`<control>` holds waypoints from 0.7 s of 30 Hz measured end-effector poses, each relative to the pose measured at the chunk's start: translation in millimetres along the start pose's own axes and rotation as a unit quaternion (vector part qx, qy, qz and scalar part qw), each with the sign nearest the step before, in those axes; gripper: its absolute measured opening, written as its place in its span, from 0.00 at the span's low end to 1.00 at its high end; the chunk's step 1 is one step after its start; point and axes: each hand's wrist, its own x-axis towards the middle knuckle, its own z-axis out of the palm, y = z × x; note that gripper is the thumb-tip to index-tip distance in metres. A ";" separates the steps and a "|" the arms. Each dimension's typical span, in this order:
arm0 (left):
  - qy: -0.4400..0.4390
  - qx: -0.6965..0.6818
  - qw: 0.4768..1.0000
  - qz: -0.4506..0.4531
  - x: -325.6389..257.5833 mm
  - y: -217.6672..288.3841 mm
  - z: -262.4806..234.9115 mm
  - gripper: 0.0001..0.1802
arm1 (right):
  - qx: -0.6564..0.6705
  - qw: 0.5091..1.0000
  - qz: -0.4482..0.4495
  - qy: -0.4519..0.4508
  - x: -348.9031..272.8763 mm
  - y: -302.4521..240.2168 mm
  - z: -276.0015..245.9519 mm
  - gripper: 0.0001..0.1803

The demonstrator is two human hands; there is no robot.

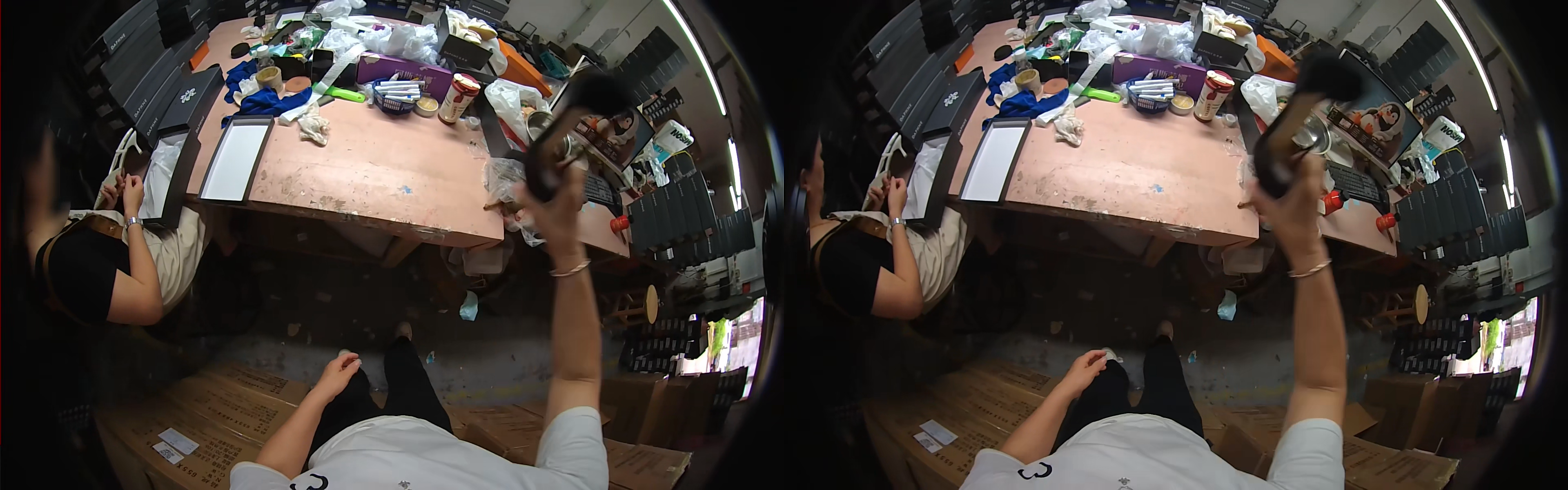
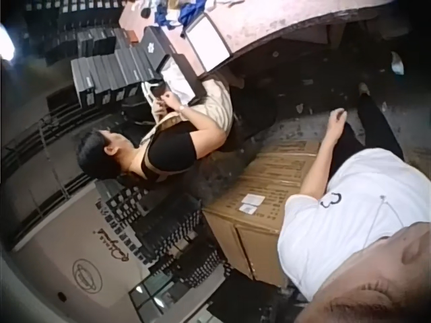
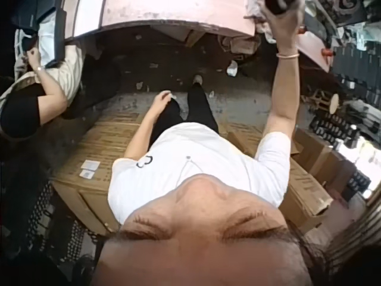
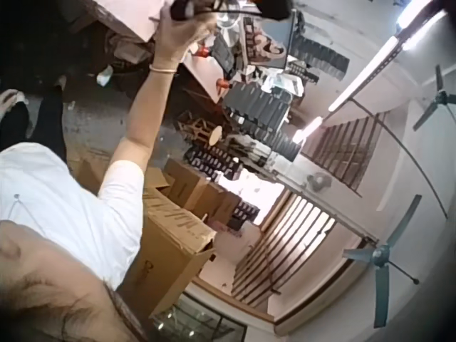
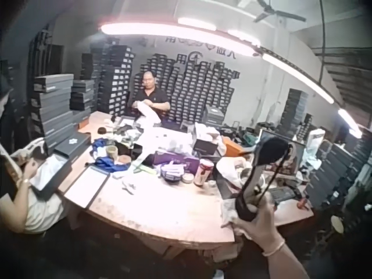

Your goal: Pack pairs of high-heeled shoes into boxes with tissue paper and silica gel packets.

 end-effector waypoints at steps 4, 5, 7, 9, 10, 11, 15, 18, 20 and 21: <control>0.012 -0.029 0.999 -0.020 8.0 -34.3 7.0 0.21 | 0.006 0.954 0.030 0.298 14.6 -60.2 -78.8 0.32; 0.007 -0.027 0.999 -0.024 6.4 -40.1 5.1 0.21 | -0.023 0.949 0.031 0.312 -28.9 -34.3 -44.6 0.34; 0.021 -0.024 0.999 -0.040 -4.5 -42.0 -2.8 0.21 | -0.081 0.984 0.114 0.112 -141.6 52.4 99.3 0.36; 0.008 0.029 0.999 -0.016 -24.0 -19.1 -19.2 0.21 | -0.171 0.961 0.069 -0.208 -311.8 149.8 269.9 0.39; 0.045 -0.011 0.999 -0.021 -21.9 -35.2 -26.0 0.21 | -0.068 0.961 0.140 -0.229 -245.7 112.3 254.0 0.42; 0.077 -0.050 0.995 -0.026 -17.9 -52.3 -32.3 0.21 | 0.028 0.945 0.242 -0.217 -191.3 56.9 232.7 0.44; 0.059 -0.008 0.996 -0.063 -19.3 -69.4 -34.4 0.22 | -0.042 0.999 -0.021 -0.012 -50.2 39.6 83.9 0.34; 0.047 -0.043 0.993 -0.098 -27.0 -60.2 -20.0 0.22 | 0.068 0.976 -0.002 0.206 35.4 -45.7 -37.3 0.37; 0.023 -0.042 0.994 -0.099 -25.8 -56.4 -13.0 0.21 | 0.023 0.950 0.004 0.310 13.8 -58.8 -61.1 0.40; 0.028 -0.051 0.994 -0.091 -26.3 -55.6 -11.4 0.20 | 0.007 0.946 0.019 0.324 -18.5 -44.1 -35.1 0.41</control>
